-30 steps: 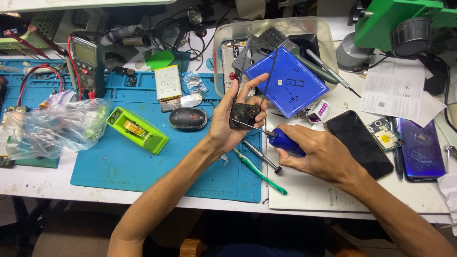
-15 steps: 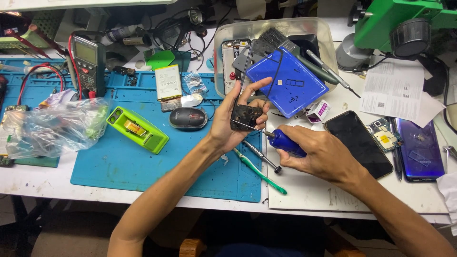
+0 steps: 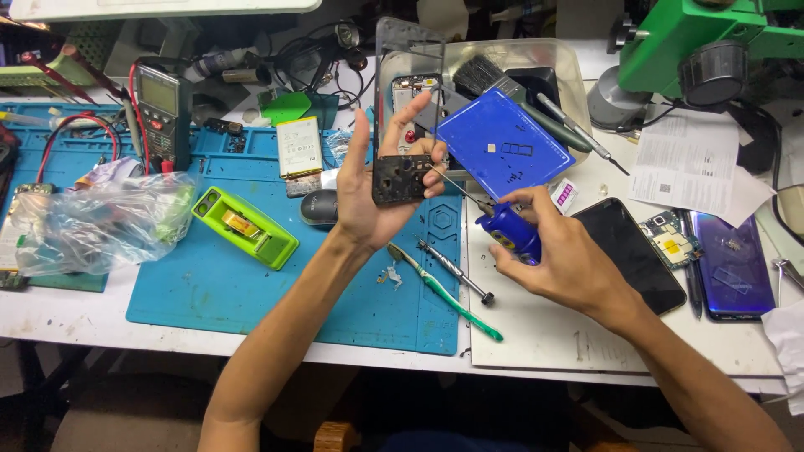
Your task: Disassembling a mobile phone by removing internal screws and prying the frame apart on a repair bench.
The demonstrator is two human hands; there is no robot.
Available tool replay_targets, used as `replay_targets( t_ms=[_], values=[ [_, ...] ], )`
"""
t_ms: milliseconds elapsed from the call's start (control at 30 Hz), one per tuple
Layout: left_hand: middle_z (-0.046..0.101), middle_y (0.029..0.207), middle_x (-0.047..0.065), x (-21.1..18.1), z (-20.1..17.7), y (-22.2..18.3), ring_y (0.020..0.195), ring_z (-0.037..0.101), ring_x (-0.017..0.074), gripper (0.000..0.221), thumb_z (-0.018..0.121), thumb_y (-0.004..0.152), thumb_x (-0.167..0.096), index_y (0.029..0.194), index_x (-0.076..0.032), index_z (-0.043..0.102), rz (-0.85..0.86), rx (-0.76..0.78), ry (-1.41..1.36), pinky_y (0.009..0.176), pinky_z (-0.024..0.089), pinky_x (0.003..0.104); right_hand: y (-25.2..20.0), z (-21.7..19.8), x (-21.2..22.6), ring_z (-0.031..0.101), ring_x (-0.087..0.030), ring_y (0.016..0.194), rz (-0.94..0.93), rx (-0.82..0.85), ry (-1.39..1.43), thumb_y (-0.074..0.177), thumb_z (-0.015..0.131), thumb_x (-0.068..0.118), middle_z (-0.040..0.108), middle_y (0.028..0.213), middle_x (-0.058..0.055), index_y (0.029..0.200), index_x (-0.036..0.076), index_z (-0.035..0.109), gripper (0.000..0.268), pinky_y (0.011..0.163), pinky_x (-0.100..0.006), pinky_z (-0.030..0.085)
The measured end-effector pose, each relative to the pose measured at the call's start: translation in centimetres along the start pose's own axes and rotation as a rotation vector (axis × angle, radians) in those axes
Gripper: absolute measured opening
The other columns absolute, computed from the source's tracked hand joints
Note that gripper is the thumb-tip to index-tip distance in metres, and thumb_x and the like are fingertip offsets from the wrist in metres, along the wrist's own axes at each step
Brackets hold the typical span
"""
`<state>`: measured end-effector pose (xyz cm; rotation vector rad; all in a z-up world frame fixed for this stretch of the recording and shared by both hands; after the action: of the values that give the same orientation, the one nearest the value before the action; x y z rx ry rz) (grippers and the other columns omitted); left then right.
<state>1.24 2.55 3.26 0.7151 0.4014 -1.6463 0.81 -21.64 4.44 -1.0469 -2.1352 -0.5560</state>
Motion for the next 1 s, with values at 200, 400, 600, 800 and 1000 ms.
replay_targets(
  t_ms=[200, 400, 600, 800, 1000],
  values=[
    [0.049, 0.105, 0.011, -0.6, -2.0, 0.6, 0.081, 0.049, 0.0165, 0.098, 0.033, 0.091, -0.078, 0.159, -0.007, 0.033, 0.082, -0.072, -0.005, 0.074, 0.046, 0.031, 0.1, 0.2, 0.3, 0.074, -0.040, 0.102, -0.075, -0.080, -0.238, 0.082, 0.083, 0.012, 0.071, 0.104, -0.022, 0.123, -0.002, 0.061, 0.049, 0.080, -0.047, 0.062],
    [0.054, 0.092, 0.009, -1.5, -1.0, 0.4, 0.072, 0.050, 0.0161, 0.080, 0.054, 0.091, -0.058, 0.143, 0.003, 0.050, 0.206, -0.144, -0.037, 0.066, 0.041, 0.030, -1.0, 1.7, -1.4, 0.073, -0.034, 0.091, -0.137, -0.031, -0.329, 0.088, 0.079, 0.033, 0.070, 0.117, -0.013, 0.123, 0.012, 0.051, 0.050, 0.073, -0.044, 0.063],
    [0.062, 0.090, 0.012, -3.1, -1.3, 0.4, 0.069, 0.056, 0.0170, 0.073, 0.063, 0.090, -0.052, 0.138, 0.003, 0.050, 0.436, -0.240, 0.158, 0.064, 0.048, 0.031, -1.0, 3.7, -3.0, 0.069, -0.029, 0.097, -0.298, -0.145, -0.730, 0.097, 0.071, 0.036, 0.071, 0.108, -0.013, 0.129, 0.008, 0.063, 0.043, 0.074, -0.040, 0.060],
    [0.060, 0.095, 0.008, -2.4, -2.5, -0.1, 0.080, 0.053, 0.0150, 0.062, 0.073, 0.092, -0.045, 0.137, -0.013, 0.044, 0.449, -0.181, 0.279, 0.075, 0.046, 0.030, -0.9, 4.1, -3.2, 0.067, -0.024, 0.095, -0.369, -0.345, -0.930, 0.100, 0.073, 0.034, 0.069, 0.109, -0.011, 0.121, 0.007, 0.069, 0.035, 0.082, -0.034, 0.057],
    [0.049, 0.107, 0.004, -2.8, -2.8, -3.7, 0.097, 0.051, 0.0134, 0.067, 0.085, 0.092, -0.019, 0.140, -0.015, 0.039, 0.439, -0.088, 0.433, 0.090, 0.049, 0.022, -2.6, 6.7, -0.3, 0.062, -0.026, 0.083, -0.529, -0.038, -0.648, 0.097, 0.063, 0.060, 0.065, 0.094, -0.008, 0.119, 0.010, 0.061, 0.055, 0.081, -0.041, 0.045]
  ],
)
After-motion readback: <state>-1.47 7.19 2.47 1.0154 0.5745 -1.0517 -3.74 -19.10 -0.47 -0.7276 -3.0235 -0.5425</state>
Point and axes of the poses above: each hand's wrist, its own y-axis towards the middle knuckle, its own z-axis out of the palm, x = y × z, the point moved 1 cm from there along y, towards the middle knuckle
